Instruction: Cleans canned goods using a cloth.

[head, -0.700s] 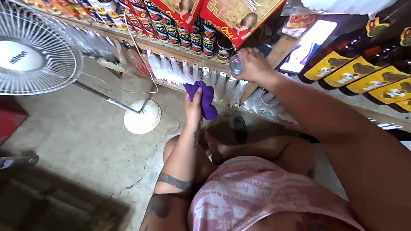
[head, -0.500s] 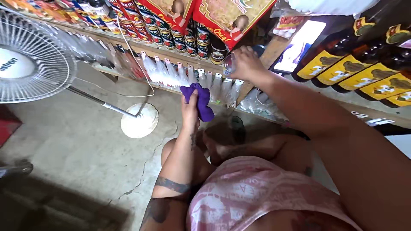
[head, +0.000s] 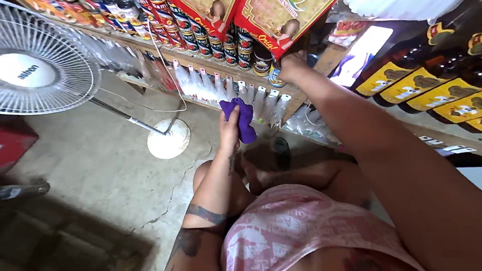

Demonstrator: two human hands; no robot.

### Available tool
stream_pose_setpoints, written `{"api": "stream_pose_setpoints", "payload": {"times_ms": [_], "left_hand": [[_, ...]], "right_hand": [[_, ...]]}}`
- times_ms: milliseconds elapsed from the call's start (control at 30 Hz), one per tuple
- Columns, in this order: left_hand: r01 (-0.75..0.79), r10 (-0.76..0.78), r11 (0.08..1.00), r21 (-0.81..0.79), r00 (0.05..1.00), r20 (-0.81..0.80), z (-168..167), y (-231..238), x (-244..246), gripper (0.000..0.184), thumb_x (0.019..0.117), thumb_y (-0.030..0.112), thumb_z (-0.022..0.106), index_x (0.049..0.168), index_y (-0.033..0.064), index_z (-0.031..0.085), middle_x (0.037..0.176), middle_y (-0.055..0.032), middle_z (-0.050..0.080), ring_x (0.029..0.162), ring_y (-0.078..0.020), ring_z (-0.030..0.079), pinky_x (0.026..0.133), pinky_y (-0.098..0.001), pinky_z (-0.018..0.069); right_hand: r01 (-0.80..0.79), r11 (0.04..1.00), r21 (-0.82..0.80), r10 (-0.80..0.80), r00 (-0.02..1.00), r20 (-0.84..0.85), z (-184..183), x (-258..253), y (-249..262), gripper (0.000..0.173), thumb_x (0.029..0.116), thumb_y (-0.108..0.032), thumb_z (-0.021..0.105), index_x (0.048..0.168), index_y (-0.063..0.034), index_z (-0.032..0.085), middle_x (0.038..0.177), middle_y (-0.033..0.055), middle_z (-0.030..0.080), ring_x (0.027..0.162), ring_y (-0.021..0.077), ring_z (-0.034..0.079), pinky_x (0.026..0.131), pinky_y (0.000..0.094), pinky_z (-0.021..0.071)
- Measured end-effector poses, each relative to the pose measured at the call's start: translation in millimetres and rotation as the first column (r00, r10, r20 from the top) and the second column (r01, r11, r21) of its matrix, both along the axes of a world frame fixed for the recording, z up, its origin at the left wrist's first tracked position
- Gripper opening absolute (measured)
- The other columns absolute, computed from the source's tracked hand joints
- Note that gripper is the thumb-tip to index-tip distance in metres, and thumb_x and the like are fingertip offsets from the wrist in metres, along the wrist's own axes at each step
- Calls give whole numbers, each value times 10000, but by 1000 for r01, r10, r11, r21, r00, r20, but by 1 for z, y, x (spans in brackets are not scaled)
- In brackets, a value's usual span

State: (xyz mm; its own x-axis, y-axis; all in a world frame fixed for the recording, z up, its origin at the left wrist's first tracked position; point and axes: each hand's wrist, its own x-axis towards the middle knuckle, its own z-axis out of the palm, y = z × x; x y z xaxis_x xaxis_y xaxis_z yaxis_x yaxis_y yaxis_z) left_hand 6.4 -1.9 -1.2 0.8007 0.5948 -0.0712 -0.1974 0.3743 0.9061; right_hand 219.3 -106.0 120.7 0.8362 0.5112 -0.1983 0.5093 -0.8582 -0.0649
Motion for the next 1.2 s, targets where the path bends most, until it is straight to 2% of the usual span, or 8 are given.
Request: {"api": "stream_pose_setpoints", "payload": {"times_ms": [467, 600, 700, 833, 900, 1000, 1100, 1200], "left_hand": [[74, -70, 996, 51, 995, -65, 2, 0, -7, 339, 1040, 362, 565, 1277, 120, 546, 974, -7, 695, 841, -86, 689, 768, -293, 591], [90, -86, 994, 59, 993, -75, 2, 0, -8, 344, 1038, 379, 567, 1281, 136, 549, 967, -1, 697, 830, -81, 689, 754, -286, 592], [96, -91, 993, 68, 993, -77, 2, 0, -9, 401, 1041, 381, 557, 1342, 119, 510, 1024, -17, 687, 883, -92, 682, 803, -312, 587], [54, -54, 998, 17, 998, 10, 2, 0, -4, 326, 1043, 313, 568, 1288, 104, 519, 1006, -14, 695, 896, -101, 695, 813, -318, 600], [36, -36, 999, -2, 997, 71, 2, 0, -3, 261, 1051, 265, 549, 1249, 95, 532, 990, -14, 696, 892, -104, 696, 814, -322, 601], [-20, 22, 1000, -24, 991, 129, 3, 0, -2, 227, 1054, 241, 537, 1223, 89, 544, 961, -18, 698, 877, -110, 698, 806, -330, 601], [-93, 102, 994, -61, 983, 153, 7, 2, -4, 252, 1063, 235, 509, 1263, 82, 511, 986, -33, 690, 904, -128, 698, 823, -347, 600], [-130, 148, 982, -135, 980, 132, 8, 8, -7, 278, 1071, 257, 482, 1293, 89, 497, 1011, -42, 688, 927, -136, 695, 826, -354, 598]], "right_hand": [[73, 993, -92, -77, 996, -40, 2, 8, 7, 415, 988, -199, 576, 1260, 113, 610, 1379, 372, 513, 1381, 537, 391, 1096, 714, 280], [72, 993, -92, -75, 997, -26, 0, 10, 5, 442, 992, -253, 580, 1275, 83, 620, 1399, 348, 513, 1411, 524, 355, 1119, 718, 232], [6, 999, 46, -11, 996, 91, -12, 10, -2, 517, 982, -344, 596, 1238, 104, 630, 1362, 348, 541, 1392, 525, 374, 1149, 695, 187], [-181, 950, 253, 110, 957, 269, -48, -6, -5, 700, 947, -379, 654, 1459, 59, 467, 1461, 347, 456, 1434, 541, 305, 1202, 671, 108], [-249, 904, 347, 150, 946, 287, -62, -18, 2, 871, 898, -327, 715, 1592, -31, 280, 1552, 295, 375, 1460, 513, 283, 1208, 635, 179], [-329, 827, 455, 195, 928, 317, -69, -29, 20, 927, 886, -318, 749, 1593, 2, 242, 1646, 225, 245, 1479, 443, 307, 1193, 571, 274], [-241, 814, 529, 96, 953, 287, -67, -32, 44, 942, 914, -346, 714, 1593, 40, 187, 1638, 242, 247, 1497, 409, 285, 1214, 528, 253], [-120, 802, 585, -39, 967, 251, -62, -26, 68, 910, 912, -369, 705, 1562, 74, 247, 1563, 276, 371, 1465, 400, 353, 1204, 496, 282]]}}
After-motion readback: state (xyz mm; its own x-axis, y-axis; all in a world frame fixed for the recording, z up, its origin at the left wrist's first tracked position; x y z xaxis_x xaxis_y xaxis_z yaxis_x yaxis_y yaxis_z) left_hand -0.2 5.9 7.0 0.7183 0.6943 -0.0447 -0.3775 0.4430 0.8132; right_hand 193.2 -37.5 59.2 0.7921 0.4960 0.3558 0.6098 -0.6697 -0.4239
